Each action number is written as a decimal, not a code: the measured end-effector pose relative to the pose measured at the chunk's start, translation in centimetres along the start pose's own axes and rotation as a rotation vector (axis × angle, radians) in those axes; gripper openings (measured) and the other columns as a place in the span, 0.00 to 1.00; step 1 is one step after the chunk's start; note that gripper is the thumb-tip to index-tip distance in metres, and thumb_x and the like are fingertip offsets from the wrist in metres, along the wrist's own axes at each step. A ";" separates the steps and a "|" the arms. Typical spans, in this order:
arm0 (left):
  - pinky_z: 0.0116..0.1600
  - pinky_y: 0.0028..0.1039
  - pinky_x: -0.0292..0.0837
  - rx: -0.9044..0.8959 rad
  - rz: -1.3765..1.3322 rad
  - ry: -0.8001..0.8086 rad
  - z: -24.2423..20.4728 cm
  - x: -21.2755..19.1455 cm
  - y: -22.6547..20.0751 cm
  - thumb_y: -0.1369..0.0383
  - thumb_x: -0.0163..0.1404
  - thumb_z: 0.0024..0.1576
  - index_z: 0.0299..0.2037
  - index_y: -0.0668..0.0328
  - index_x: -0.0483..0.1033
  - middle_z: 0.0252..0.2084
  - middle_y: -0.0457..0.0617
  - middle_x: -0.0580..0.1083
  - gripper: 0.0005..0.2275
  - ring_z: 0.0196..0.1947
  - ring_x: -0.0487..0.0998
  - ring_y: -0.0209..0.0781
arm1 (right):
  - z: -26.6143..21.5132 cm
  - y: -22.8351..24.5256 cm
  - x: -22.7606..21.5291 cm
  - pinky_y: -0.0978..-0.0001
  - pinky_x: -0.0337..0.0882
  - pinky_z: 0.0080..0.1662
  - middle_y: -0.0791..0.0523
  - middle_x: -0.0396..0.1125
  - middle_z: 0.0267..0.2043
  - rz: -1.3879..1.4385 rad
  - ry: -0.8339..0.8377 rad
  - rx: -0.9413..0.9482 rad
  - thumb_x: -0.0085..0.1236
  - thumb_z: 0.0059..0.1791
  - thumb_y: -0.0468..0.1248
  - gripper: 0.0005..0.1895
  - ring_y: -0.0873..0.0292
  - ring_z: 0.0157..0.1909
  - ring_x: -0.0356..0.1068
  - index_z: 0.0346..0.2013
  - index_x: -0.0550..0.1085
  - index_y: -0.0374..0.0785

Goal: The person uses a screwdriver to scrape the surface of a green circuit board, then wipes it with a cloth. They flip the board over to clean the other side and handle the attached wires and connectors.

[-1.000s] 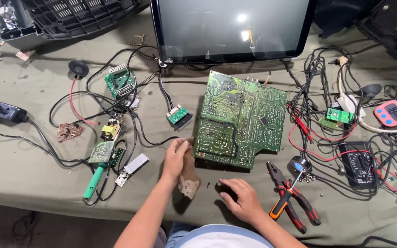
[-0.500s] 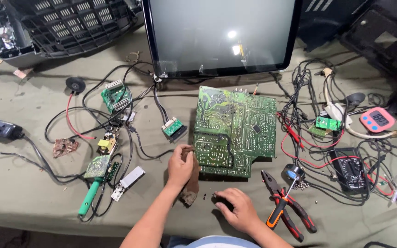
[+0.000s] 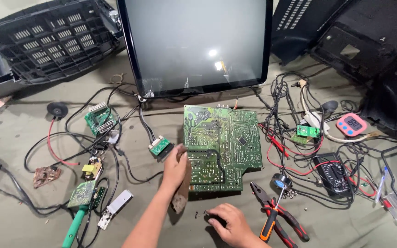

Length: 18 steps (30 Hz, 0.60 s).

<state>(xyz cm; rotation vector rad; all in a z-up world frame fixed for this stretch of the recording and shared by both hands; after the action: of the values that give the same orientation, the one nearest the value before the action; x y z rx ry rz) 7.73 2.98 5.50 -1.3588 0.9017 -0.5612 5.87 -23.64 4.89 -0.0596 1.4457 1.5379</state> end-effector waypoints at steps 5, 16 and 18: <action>0.47 0.25 0.72 -0.089 -0.089 -0.165 -1.0 0.4 3.0 0.68 0.54 0.58 0.42 0.58 0.81 0.37 0.44 0.79 0.06 0.39 0.76 0.33 | 0.0 -0.4 0.3 0.61 0.72 0.42 0.57 0.76 0.34 0.001 0.010 0.007 0.58 0.50 0.45 0.11 0.53 0.36 0.74 0.41 0.81 0.43; 0.50 0.31 0.74 -0.167 -0.132 -0.128 0.1 -0.9 -4.2 0.63 0.40 0.67 0.50 0.49 0.79 0.42 0.43 0.79 0.12 0.41 0.77 0.36 | -0.5 -2.4 1.1 0.63 0.73 0.41 0.59 0.76 0.35 -0.019 0.020 0.001 0.58 0.50 0.47 0.12 0.54 0.35 0.75 0.42 0.82 0.46; 0.71 0.43 0.62 -0.126 0.020 0.095 -0.6 0.7 -4.7 0.57 0.31 0.65 0.69 0.56 0.63 0.66 0.51 0.70 0.24 0.68 0.67 0.45 | -0.5 -2.3 1.1 0.63 0.73 0.41 0.59 0.77 0.35 -0.033 0.039 0.016 0.58 0.50 0.47 0.12 0.54 0.36 0.75 0.42 0.82 0.47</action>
<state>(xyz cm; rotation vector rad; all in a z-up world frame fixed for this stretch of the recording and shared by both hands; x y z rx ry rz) 8.33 1.28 9.99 -1.4442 1.0411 -0.5648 6.56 -23.83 2.43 -0.1035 1.4808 1.5056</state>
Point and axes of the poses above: each hand's wrist, its own z-axis towards the middle knuckle, its own x-axis out of the palm, y = z × x, the point moved 1 cm from there along z, towards the middle knuckle
